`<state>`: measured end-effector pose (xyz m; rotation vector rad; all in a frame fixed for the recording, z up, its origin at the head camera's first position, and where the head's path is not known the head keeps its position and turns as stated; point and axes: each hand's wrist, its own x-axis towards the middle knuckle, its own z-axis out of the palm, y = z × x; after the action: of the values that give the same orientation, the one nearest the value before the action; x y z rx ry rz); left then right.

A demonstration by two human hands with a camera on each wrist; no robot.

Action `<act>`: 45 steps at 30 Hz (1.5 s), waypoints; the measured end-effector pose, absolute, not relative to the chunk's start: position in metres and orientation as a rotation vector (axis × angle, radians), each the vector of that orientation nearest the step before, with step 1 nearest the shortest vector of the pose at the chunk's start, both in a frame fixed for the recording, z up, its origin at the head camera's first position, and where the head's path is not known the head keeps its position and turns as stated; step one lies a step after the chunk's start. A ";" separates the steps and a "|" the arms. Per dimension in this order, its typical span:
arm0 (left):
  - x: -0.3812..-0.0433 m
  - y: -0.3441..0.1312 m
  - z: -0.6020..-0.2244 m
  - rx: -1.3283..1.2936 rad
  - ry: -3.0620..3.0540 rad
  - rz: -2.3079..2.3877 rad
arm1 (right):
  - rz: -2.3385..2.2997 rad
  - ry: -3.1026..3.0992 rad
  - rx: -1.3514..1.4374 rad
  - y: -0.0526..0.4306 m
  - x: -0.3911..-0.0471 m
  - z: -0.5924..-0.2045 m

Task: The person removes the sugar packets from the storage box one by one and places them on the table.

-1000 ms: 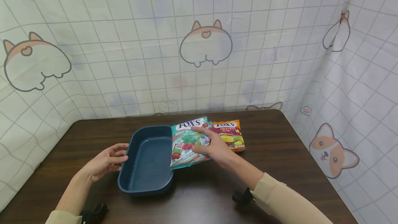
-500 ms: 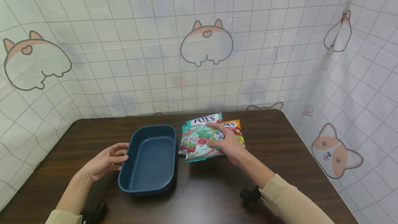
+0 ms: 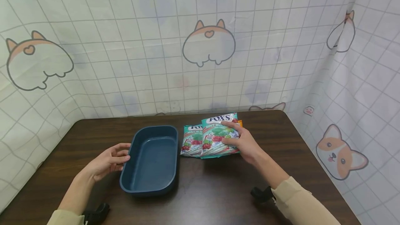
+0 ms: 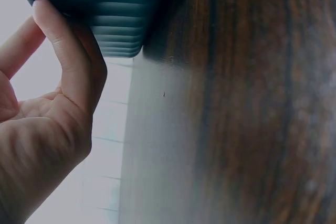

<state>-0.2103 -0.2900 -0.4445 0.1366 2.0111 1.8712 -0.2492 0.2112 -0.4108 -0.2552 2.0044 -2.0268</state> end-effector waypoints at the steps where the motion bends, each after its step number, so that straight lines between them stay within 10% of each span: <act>1: -0.210 -0.290 -0.445 0.140 2.010 1.871 | -2.030 2.002 -0.254 0.214 -0.250 -0.411; 45: -0.212 -0.292 -0.446 0.126 2.007 1.873 | -1.954 2.101 -0.071 0.358 -0.281 -0.430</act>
<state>-0.2119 -0.2916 -0.4460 0.1258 2.0070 1.8732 -0.2813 0.3585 -0.4301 -0.0714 2.1012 -1.9535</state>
